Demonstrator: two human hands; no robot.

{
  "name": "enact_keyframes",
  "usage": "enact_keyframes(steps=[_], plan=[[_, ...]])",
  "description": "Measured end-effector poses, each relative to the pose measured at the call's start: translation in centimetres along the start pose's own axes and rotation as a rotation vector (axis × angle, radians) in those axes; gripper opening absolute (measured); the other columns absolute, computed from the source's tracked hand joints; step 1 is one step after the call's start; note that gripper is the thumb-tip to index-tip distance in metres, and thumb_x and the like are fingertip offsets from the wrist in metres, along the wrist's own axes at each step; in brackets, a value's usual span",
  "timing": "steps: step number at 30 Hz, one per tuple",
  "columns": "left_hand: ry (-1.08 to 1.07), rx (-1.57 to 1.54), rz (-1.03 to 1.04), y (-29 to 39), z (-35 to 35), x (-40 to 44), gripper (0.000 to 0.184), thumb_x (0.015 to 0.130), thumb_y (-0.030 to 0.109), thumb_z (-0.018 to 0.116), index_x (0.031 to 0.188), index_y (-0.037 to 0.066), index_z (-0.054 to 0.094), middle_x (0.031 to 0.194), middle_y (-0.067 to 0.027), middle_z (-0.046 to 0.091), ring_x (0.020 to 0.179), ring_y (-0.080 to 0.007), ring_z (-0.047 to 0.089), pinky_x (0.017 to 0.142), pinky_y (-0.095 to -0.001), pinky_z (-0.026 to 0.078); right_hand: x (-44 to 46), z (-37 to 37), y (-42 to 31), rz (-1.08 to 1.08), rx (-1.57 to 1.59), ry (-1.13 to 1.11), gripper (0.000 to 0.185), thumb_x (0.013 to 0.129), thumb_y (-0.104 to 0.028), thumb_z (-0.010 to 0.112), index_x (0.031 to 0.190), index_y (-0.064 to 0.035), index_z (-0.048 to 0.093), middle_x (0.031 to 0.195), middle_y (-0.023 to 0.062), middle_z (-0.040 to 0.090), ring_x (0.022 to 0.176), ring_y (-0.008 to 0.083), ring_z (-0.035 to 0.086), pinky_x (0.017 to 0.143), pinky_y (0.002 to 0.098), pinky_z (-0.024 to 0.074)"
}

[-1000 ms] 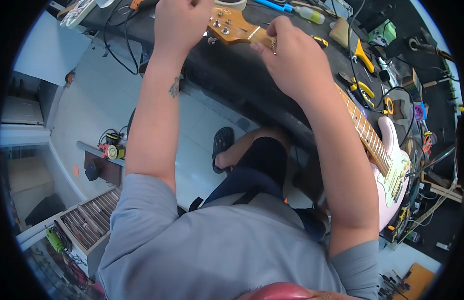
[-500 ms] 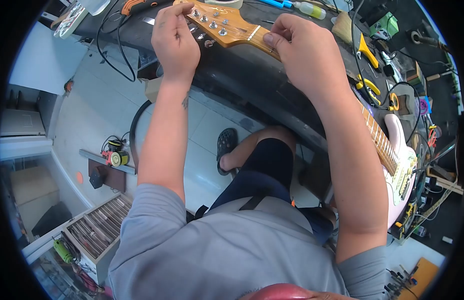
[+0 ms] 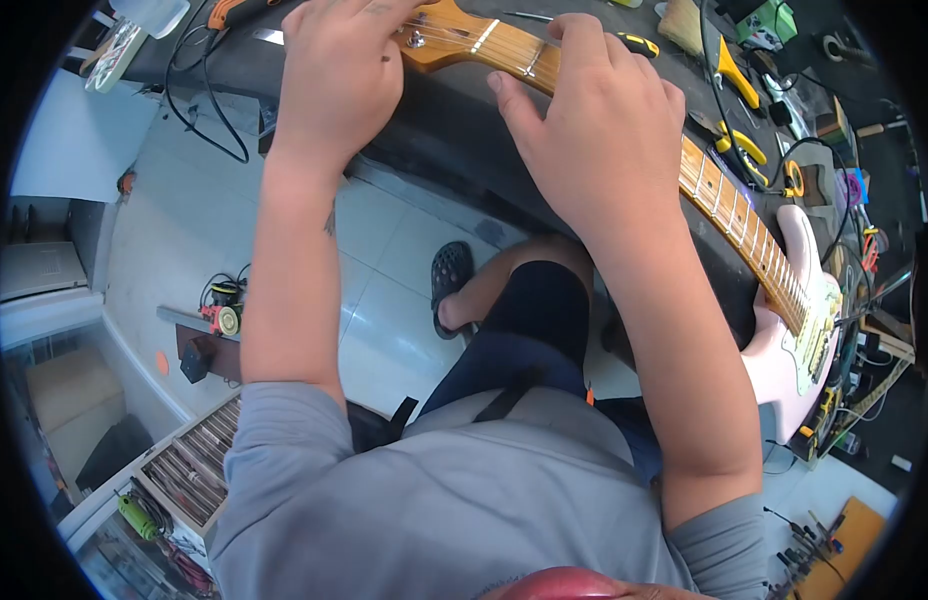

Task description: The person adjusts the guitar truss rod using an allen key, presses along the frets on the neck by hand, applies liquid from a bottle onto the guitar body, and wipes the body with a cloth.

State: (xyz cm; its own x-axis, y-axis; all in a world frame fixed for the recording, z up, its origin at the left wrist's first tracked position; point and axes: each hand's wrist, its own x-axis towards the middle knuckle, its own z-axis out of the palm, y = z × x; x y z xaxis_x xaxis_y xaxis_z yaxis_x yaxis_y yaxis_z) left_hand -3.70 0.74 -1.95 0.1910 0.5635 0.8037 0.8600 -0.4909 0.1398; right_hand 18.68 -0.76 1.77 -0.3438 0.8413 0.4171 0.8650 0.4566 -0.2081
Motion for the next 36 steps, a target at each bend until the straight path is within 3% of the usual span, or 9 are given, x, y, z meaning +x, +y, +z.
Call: enact_keyframes(steps=[3,8,27,30,33,36], plan=[[-0.017,-0.030,0.017,0.7,0.4,0.5,0.037,0.084,-0.012,0.060,0.114,0.001,0.078,0.117,-0.0177,0.075,0.115,-0.0408,0.069,0.103,-0.0488,0.051,-0.4,0.8,0.0,-0.092,-0.054,0.158,0.042,0.091,-0.029,0.084,0.118,-0.0027,0.067,0.112,0.0156,0.072,0.110,0.0369,0.067,0.102,0.0527,0.0443],[-0.001,-0.005,0.014,0.7,0.9,0.1,0.036,0.085,-0.011,0.060,0.114,0.000,0.079,0.116,-0.0184,0.076,0.115,-0.0404,0.070,0.103,-0.0483,0.052,-0.8,0.8,0.1,-0.187,-0.104,0.234,0.039,0.090,-0.028,0.084,0.116,-0.0028,0.068,0.111,0.0153,0.072,0.110,0.0352,0.067,0.104,0.0532,0.0437],[-0.023,0.018,0.007,1.1,0.8,-0.1,0.032,0.088,-0.007,0.062,0.113,0.000,0.081,0.115,-0.0178,0.078,0.115,-0.0396,0.071,0.103,-0.0491,0.053,-0.8,1.0,0.1,-0.171,-0.066,0.227,0.041,0.090,-0.029,0.084,0.117,-0.0016,0.068,0.109,0.0149,0.072,0.110,0.0343,0.066,0.104,0.0520,0.0438],[-0.020,0.012,-0.006,1.1,0.9,-0.1,0.031,0.088,-0.006,0.063,0.113,0.000,0.081,0.115,-0.0175,0.078,0.115,-0.0392,0.071,0.103,-0.0491,0.053,-0.7,0.8,0.0,-0.140,0.040,0.232,0.032,0.090,-0.024,0.083,0.109,-0.0027,0.071,0.106,0.0150,0.071,0.106,0.0346,0.067,0.099,0.0502,0.0479],[-0.028,0.039,-0.021,1.3,0.8,-0.2,0.031,0.089,-0.005,0.063,0.113,0.000,0.081,0.116,-0.0174,0.078,0.115,-0.0388,0.071,0.103,-0.0489,0.053,-1.0,2.1,0.7,-0.177,-0.122,0.300,0.041,0.094,-0.039,0.084,0.120,-0.0091,0.073,0.103,0.0079,0.076,0.105,0.0300,0.074,0.096,0.0484,0.0492],[-0.033,0.037,-0.025,1.3,0.8,-0.2,0.031,0.089,-0.006,0.063,0.113,-0.001,0.081,0.116,-0.0174,0.078,0.115,-0.0388,0.071,0.103,-0.0488,0.053,-0.9,2.5,1.0,-0.191,-0.109,0.320,0.040,0.092,-0.038,0.086,0.118,-0.0104,0.073,0.101,0.0057,0.073,0.104,0.0294,0.071,0.097,0.0478,0.0472]])
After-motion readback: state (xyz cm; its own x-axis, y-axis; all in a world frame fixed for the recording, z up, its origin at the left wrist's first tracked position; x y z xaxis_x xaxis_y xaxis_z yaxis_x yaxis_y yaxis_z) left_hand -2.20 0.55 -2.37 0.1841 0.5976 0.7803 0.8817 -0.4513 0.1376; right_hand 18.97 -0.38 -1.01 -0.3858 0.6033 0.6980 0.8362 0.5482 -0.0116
